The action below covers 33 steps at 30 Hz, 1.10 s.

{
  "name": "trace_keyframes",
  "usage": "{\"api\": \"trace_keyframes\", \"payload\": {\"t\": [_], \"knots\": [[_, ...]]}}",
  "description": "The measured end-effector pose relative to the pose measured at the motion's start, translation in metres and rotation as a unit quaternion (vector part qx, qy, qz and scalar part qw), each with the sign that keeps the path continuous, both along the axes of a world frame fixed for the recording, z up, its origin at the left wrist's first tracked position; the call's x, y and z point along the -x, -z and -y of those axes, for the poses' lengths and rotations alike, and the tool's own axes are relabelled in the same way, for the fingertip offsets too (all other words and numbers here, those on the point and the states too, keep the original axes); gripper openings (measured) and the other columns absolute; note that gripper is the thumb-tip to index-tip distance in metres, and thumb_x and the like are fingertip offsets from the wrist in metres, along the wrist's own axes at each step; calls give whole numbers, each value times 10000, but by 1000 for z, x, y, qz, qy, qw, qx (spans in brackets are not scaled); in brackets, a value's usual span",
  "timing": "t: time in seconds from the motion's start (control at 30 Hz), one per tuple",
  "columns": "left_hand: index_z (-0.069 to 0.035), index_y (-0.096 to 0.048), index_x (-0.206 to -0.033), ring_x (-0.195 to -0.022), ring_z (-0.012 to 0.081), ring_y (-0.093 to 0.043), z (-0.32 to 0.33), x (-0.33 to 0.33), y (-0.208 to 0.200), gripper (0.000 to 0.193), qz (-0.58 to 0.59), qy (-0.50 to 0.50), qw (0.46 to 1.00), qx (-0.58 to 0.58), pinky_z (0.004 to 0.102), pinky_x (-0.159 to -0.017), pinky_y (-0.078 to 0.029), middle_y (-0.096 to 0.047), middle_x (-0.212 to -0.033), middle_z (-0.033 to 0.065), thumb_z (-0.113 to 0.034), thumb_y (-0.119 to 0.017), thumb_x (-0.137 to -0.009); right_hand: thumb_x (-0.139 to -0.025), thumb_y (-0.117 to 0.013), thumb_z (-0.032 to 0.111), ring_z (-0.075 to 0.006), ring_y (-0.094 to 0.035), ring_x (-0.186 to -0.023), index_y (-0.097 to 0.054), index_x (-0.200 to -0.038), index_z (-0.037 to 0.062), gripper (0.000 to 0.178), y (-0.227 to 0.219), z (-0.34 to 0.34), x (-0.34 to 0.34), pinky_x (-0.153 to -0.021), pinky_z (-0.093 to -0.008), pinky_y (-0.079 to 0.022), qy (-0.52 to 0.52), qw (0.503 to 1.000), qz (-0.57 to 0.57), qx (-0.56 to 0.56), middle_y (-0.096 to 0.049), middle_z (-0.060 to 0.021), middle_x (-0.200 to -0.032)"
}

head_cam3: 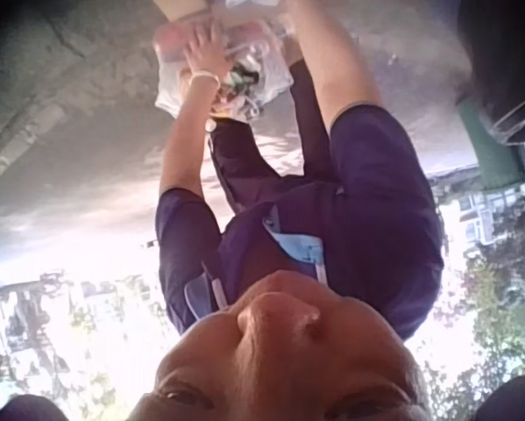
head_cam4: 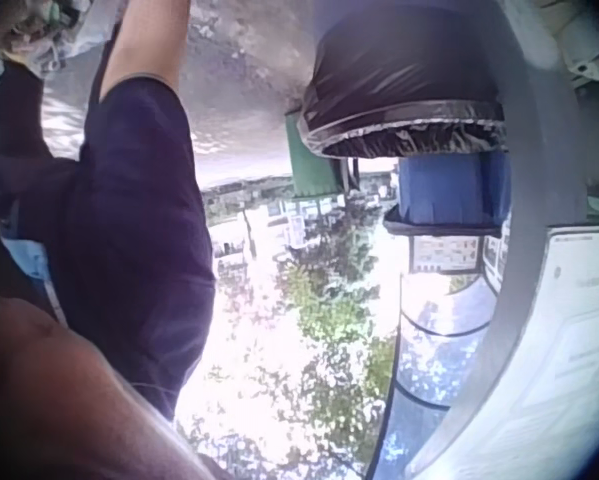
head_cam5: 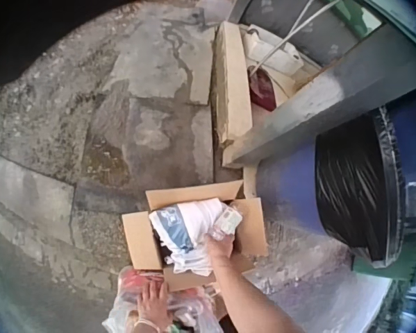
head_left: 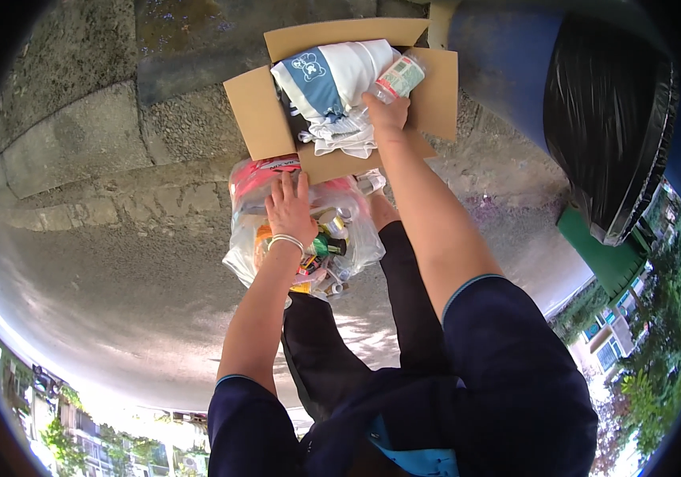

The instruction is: The person sorts recyclables and trash by flattening cardboard boxes, picking items from trash bags and bins, and unfolding discarded clothes by hand. They separate and place the bottles, paper packaging, and clothing into different containers and bins.

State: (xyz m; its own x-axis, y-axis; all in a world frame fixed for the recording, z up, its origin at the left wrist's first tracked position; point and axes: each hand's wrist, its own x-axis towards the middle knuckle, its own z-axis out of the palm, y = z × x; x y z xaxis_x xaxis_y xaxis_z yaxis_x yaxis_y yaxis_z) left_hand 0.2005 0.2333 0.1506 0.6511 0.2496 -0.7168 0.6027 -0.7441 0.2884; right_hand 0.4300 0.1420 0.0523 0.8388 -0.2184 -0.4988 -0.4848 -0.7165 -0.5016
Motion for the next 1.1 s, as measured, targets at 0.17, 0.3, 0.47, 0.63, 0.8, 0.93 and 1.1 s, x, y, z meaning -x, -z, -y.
{"api": "trace_keyframes", "payload": {"t": [0.17, 0.3, 0.47, 0.63, 0.8, 0.93, 1.1], "knots": [[-148, -365, -1379, -1325, 393, -305, -12, 20, 6, 797, 28, -29, 999, 14, 496, -1036, -336, -310, -1449, 176, -101, -702, -658, -759, -726, 207, -203, -620, -958, -298, -1402, 38, 791, -84, 42, 38, -815, -332, -501, -136, 956, -129, -225, -599, -156, -1106], [-164, -443, -1338, -1259, 364, -390, -18, 10, 7, 713, 31, -47, 998, 25, 471, -999, -390, -429, -1370, 116, -108, -705, -677, -820, -696, 177, -225, -625, -1008, -279, -1448, 98, 758, -226, 70, 85, -846, -346, -492, -414, 855, -293, -105, -583, -133, -1197], [-156, -511, -1283, -1179, 323, -473, -26, 5, 12, 659, 44, -37, 997, 48, 420, -938, -453, -541, -1251, 75, -153, -759, -672, -772, -709, 201, -355, -628, -858, -339, -1427, 138, 754, -235, 79, 139, -699, -385, -522, -616, 756, -222, 1, -573, -237, -1055], [-138, -608, -1092, -1117, 290, -500, -19, 4, 22, 443, 44, -35, 998, -3, 416, -893, -477, -566, -1122, 58, -158, -754, -675, -783, -623, 131, -286, -644, -793, -464, -1359, 136, 597, -180, 52, 173, -558, -376, -526, -670, 717, -151, 115, -611, -166, -827], [-107, -640, -920, -1036, 281, -517, -11, -5, 33, 265, 72, -43, 996, -35, 412, -848, -478, -560, -1035, 57, -129, -719, -667, -782, -625, 133, -303, -658, -726, -460, -1351, 116, 592, -159, 40, 193, -584, -385, -535, -653, 726, -137, 166, -630, -200, -882], [-101, -654, -807, -1020, 275, -512, -15, 8, 44, 157, 109, -122, 987, 6, 411, -840, -464, -564, -999, 49, -99, -685, -654, -776, -697, 253, -346, -654, -734, -379, -1385, 120, 699, -180, 46, 171, -616, -424, -526, -556, 804, -188, 93, -599, -235, -953], [-95, -621, -708, -966, 274, -529, -20, 9, 50, 74, 138, -117, 983, 31, 409, -792, -474, -580, -921, 42, -68, -649, -645, -764, -693, 229, -325, -655, -796, -436, -1309, 79, 621, -159, 22, 172, -626, -419, -527, -574, 788, -183, 125, -623, -191, -895]]}}
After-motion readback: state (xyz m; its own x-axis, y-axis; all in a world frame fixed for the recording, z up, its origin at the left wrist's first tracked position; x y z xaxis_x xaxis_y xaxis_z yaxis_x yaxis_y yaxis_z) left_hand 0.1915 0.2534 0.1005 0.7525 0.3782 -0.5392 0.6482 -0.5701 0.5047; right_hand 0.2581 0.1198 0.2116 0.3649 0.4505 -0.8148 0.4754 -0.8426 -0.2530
